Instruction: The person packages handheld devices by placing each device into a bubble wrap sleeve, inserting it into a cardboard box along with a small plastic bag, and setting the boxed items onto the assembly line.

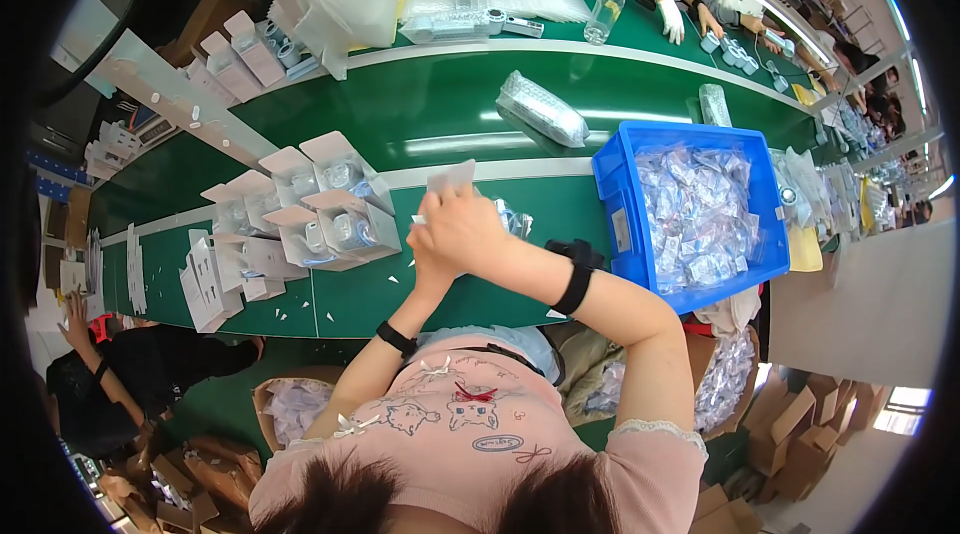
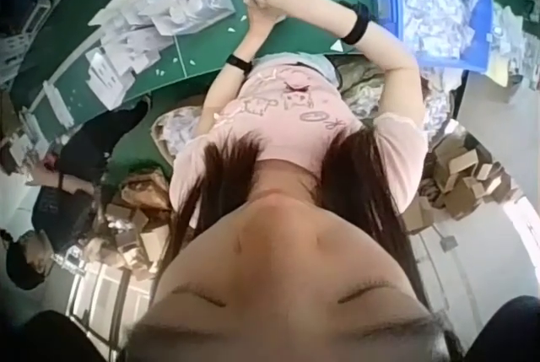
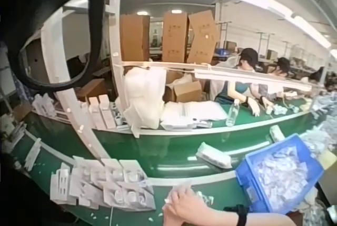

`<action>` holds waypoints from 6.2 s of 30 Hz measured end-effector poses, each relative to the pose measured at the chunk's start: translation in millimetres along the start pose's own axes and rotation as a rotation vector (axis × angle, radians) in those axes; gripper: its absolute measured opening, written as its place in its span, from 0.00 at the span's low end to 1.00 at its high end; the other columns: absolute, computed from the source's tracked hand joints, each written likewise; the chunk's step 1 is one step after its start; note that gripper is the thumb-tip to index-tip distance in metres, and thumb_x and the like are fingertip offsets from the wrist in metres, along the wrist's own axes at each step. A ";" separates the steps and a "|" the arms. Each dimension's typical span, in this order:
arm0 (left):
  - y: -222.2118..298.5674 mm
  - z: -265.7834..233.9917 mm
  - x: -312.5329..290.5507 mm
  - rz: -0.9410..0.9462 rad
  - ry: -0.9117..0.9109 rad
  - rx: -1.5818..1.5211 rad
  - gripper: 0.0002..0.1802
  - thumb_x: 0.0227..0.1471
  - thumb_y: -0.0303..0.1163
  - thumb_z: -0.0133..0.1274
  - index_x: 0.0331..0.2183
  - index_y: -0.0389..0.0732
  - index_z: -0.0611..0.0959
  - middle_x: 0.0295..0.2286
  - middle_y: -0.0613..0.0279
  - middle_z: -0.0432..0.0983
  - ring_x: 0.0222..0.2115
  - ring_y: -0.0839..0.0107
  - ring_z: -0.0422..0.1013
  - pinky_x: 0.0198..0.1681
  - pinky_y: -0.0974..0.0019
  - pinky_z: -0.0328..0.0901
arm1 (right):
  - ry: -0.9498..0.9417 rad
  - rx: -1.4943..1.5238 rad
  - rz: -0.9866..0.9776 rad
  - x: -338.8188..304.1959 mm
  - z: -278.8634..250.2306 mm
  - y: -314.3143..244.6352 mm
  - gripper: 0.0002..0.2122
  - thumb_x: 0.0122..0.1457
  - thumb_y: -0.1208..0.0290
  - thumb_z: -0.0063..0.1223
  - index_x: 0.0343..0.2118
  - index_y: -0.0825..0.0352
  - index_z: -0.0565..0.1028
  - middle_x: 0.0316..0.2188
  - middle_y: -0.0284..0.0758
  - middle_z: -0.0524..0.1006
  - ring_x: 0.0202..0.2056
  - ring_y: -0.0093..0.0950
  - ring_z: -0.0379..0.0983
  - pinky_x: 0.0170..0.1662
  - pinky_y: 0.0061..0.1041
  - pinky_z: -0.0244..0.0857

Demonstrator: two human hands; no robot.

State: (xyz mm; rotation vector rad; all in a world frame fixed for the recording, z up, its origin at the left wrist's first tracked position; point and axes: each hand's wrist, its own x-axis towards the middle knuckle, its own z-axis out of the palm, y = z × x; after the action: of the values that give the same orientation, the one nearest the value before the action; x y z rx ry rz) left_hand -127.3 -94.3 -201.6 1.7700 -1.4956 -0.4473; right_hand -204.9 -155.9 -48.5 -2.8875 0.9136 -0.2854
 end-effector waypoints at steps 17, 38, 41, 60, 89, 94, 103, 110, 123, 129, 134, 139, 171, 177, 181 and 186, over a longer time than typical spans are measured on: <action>31.1 -89.6 -30.5 0.159 0.184 -0.052 0.14 0.33 0.28 0.59 0.27 0.38 0.73 0.46 0.47 0.59 0.44 0.53 0.61 0.43 0.62 0.60 | 0.075 0.562 0.456 -67.0 163.7 101.0 0.18 0.42 0.79 0.54 0.38 0.66 0.66 0.38 0.38 0.66 0.37 0.34 0.64 0.39 0.26 0.61; 37.7 -113.6 -22.8 -0.024 0.410 -0.158 0.08 0.35 0.21 0.55 0.25 0.35 0.76 0.30 0.59 0.72 0.25 0.70 0.66 0.31 0.73 0.61 | 0.225 0.505 -0.201 -69.8 45.3 6.5 0.22 0.37 0.66 0.61 0.39 0.62 0.70 0.43 0.37 0.65 0.52 0.33 0.54 0.54 0.42 0.45; 9.2 -134.0 -53.4 -0.033 0.725 -0.043 0.10 0.40 0.19 0.50 0.30 0.37 0.72 0.33 0.59 0.67 0.32 0.71 0.65 0.37 0.72 0.60 | 0.292 0.761 -0.034 -78.6 89.9 9.3 0.29 0.35 0.67 0.63 0.44 0.63 0.66 0.45 0.38 0.63 0.52 0.34 0.53 0.55 0.39 0.45; -85.5 -211.3 -180.6 -0.644 1.162 -0.223 0.12 0.40 0.14 0.45 0.31 0.37 0.70 0.32 0.64 0.64 0.33 0.77 0.64 0.34 0.78 0.60 | -0.025 1.165 0.166 3.4 223.9 -25.7 0.40 0.34 0.79 0.62 0.53 0.69 0.51 0.48 0.45 0.55 0.50 0.43 0.54 0.52 0.32 0.53; -349.7 -468.2 -142.2 0.266 -0.321 0.907 0.49 0.25 0.44 0.62 0.53 0.56 0.58 0.55 0.58 0.45 0.56 0.56 0.41 0.52 0.38 0.40 | -0.254 1.398 0.881 105.7 284.1 -367.3 0.32 0.46 0.61 0.55 0.51 0.71 0.57 0.40 0.42 0.67 0.44 0.32 0.63 0.48 0.26 0.56; -377.0 -517.8 -125.7 -0.321 0.113 0.641 0.38 0.36 0.43 0.57 0.49 0.42 0.63 0.52 0.49 0.51 0.53 0.55 0.48 0.53 0.50 0.46 | 0.096 1.122 0.703 135.6 298.9 -378.3 0.33 0.45 0.66 0.56 0.53 0.67 0.53 0.42 0.38 0.65 0.44 0.31 0.62 0.46 0.27 0.57; -472.9 -547.9 -195.8 -0.739 0.318 -0.040 0.33 0.40 0.44 0.56 0.43 0.30 0.68 0.35 0.47 0.71 0.37 0.60 0.68 0.41 0.64 0.61 | 0.055 1.401 0.626 164.3 283.8 -387.7 0.39 0.39 0.66 0.60 0.54 0.70 0.52 0.44 0.45 0.65 0.46 0.38 0.62 0.51 0.31 0.53; -383.0 -576.7 -263.1 -0.687 0.709 -0.493 0.23 0.49 0.31 0.49 0.46 0.33 0.65 0.41 0.55 0.67 0.39 0.69 0.65 0.42 0.70 0.61 | 0.181 0.972 0.313 145.4 182.5 -416.8 0.38 0.39 0.73 0.58 0.54 0.70 0.50 0.50 0.45 0.59 0.51 0.39 0.56 0.54 0.29 0.48; -156.4 -522.3 -176.3 -0.183 0.701 -0.281 0.33 0.49 0.37 0.49 0.52 0.33 0.57 0.50 0.53 0.55 0.48 0.65 0.56 0.51 0.64 0.51 | 0.448 1.130 0.289 -3.6 1.6 -274.0 0.43 0.38 0.69 0.61 0.56 0.69 0.45 0.54 0.40 0.51 0.55 0.35 0.46 0.56 0.30 0.41; -27.0 -378.5 -90.9 0.017 0.106 -0.537 0.46 0.38 0.41 0.59 0.52 0.31 0.54 0.50 0.53 0.54 0.49 0.66 0.54 0.52 0.66 0.49 | 0.918 1.345 0.430 -132.7 -37.7 -98.8 0.44 0.36 0.68 0.61 0.56 0.69 0.46 0.53 0.36 0.54 0.55 0.29 0.48 0.57 0.28 0.40; 98.5 -179.3 8.4 0.139 -0.568 -0.937 0.45 0.37 0.30 0.59 0.53 0.32 0.53 0.50 0.58 0.55 0.49 0.70 0.55 0.51 0.65 0.50 | 1.003 1.431 0.493 -258.5 -52.1 77.2 0.36 0.40 0.68 0.58 0.53 0.70 0.54 0.49 0.37 0.62 0.51 0.29 0.57 0.51 0.28 0.55; 244.6 33.7 72.8 -0.074 -0.706 -1.161 0.27 0.49 0.28 0.46 0.52 0.44 0.59 0.43 0.59 0.64 0.42 0.72 0.62 0.43 0.69 0.59 | 0.833 1.492 0.632 -316.3 -86.1 173.9 0.35 0.41 0.68 0.58 0.52 0.71 0.55 0.48 0.37 0.63 0.49 0.29 0.59 0.49 0.28 0.56; 310.3 198.2 91.8 -0.484 -0.842 -1.341 0.39 0.43 0.36 0.55 0.52 0.38 0.52 0.44 0.54 0.62 0.44 0.68 0.61 0.44 0.67 0.58 | -0.238 1.512 1.282 -377.9 -103.7 327.8 0.28 0.42 0.69 0.56 0.48 0.72 0.61 0.43 0.37 0.69 0.40 0.30 0.68 0.41 0.26 0.63; 291.2 130.8 110.3 -0.175 -0.336 -0.809 0.43 0.37 0.42 0.59 0.51 0.38 0.55 0.41 0.52 0.64 0.43 0.61 0.61 0.46 0.64 0.56 | -0.614 1.389 1.213 -312.7 -95.7 377.2 0.27 0.43 0.70 0.56 0.48 0.72 0.63 0.42 0.37 0.70 0.38 0.30 0.70 0.40 0.26 0.65; 272.2 61.5 118.1 0.023 -0.055 -0.649 0.48 0.31 0.44 0.62 0.51 0.39 0.55 0.42 0.51 0.61 0.45 0.58 0.57 0.48 0.60 0.53 | -0.861 1.092 1.129 -290.8 -104.1 407.4 0.20 0.45 0.71 0.52 0.43 0.72 0.67 0.36 0.37 0.73 0.31 0.30 0.73 0.33 0.23 0.67; 203.3 -19.2 70.7 0.014 -0.161 -0.562 0.50 0.27 0.42 0.64 0.52 0.41 0.57 0.44 0.56 0.58 0.45 0.65 0.57 0.44 0.63 0.56 | -0.741 0.436 0.912 -200.2 -169.2 379.2 0.09 0.50 0.78 0.44 0.34 0.75 0.71 0.27 0.39 0.74 0.24 0.28 0.74 0.26 0.20 0.68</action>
State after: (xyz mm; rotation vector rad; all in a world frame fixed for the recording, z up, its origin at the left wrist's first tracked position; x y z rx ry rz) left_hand -234.3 -159.6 -25.6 1.3008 -1.3174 -0.9206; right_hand -612.9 -355.6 30.2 -1.6927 1.5623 0.5434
